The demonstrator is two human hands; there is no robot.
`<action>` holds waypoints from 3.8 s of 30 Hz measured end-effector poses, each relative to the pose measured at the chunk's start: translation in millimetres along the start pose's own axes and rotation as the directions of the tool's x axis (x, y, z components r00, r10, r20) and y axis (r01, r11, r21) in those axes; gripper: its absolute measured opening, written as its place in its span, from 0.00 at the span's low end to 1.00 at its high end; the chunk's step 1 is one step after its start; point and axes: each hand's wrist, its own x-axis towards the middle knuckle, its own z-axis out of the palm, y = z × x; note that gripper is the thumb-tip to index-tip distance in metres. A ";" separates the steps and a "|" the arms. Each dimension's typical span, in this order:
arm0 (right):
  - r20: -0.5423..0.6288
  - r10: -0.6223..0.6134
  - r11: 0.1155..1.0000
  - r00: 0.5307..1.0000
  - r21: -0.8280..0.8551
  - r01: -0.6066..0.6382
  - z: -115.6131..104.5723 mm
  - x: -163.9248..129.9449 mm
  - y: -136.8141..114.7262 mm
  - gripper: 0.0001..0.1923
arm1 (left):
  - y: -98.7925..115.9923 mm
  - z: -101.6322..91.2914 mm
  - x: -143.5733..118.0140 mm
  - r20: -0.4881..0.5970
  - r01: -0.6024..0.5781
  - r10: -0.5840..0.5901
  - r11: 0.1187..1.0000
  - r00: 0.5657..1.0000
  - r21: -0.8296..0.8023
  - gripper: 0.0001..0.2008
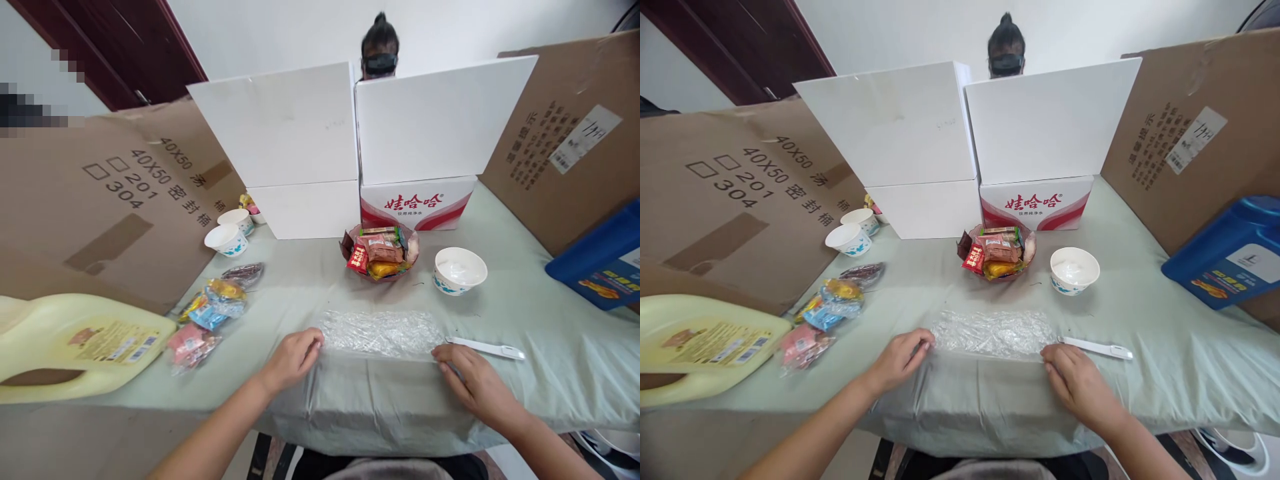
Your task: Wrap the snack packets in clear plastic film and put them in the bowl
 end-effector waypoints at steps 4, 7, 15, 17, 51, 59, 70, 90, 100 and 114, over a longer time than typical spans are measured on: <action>-0.027 0.228 0.969 0.973 -0.092 -0.229 12.5 18.5 6.6 0.13 | -0.2 6.2 26.4 -0.017 0.220 -0.221 0.957 0.975 0.187 0.10; -0.078 0.280 0.907 0.957 -0.306 -0.291 28.6 33.4 13.0 0.13 | -2.4 18.7 44.5 -0.036 0.288 -0.290 0.914 0.956 0.287 0.10; -0.068 0.258 0.836 0.964 -0.484 -0.258 37.9 45.4 12.7 0.14 | 3.5 28.3 61.1 -0.065 0.329 -0.332 0.850 0.941 0.412 0.08; -0.105 0.232 0.833 0.967 -0.492 -0.253 30.2 45.8 7.9 0.14 | 13.7 21.9 62.0 -0.119 0.346 -0.328 0.830 0.937 0.437 0.08; -0.065 -0.426 0.881 0.902 -0.256 0.398 -10.6 -66.1 -32.6 0.09 | 104.9 104.8 17.9 -0.101 -0.258 0.279 0.948 0.955 0.185 0.12; 0.157 -0.261 0.916 0.952 0.351 0.193 -36.6 0.0 -74.8 0.08 | 100.5 105.7 6.9 0.002 -0.456 0.457 0.886 0.889 0.082 0.11; 0.306 0.180 0.844 0.935 0.440 -0.307 54.0 93.8 -44.3 0.13 | 80.3 83.0 -5.2 -0.244 0.001 -0.128 0.887 0.961 -0.462 0.09; -0.015 0.203 0.967 0.979 0.163 -0.198 47.4 94.9 -25.3 0.15 | 74.9 93.5 19.5 -0.146 -0.183 0.190 0.981 0.971 0.062 0.08; 0.157 -0.357 0.835 0.921 -0.388 0.390 62.3 -2.9 -54.5 0.37 | 75.9 91.2 22.3 -0.116 -0.076 0.086 0.993 0.990 0.090 0.19; 0.061 -0.254 0.965 0.965 0.087 0.248 44.3 16.4 -67.7 0.12 | 69.2 84.9 20.3 -0.090 -0.246 0.239 0.966 0.967 -0.079 0.29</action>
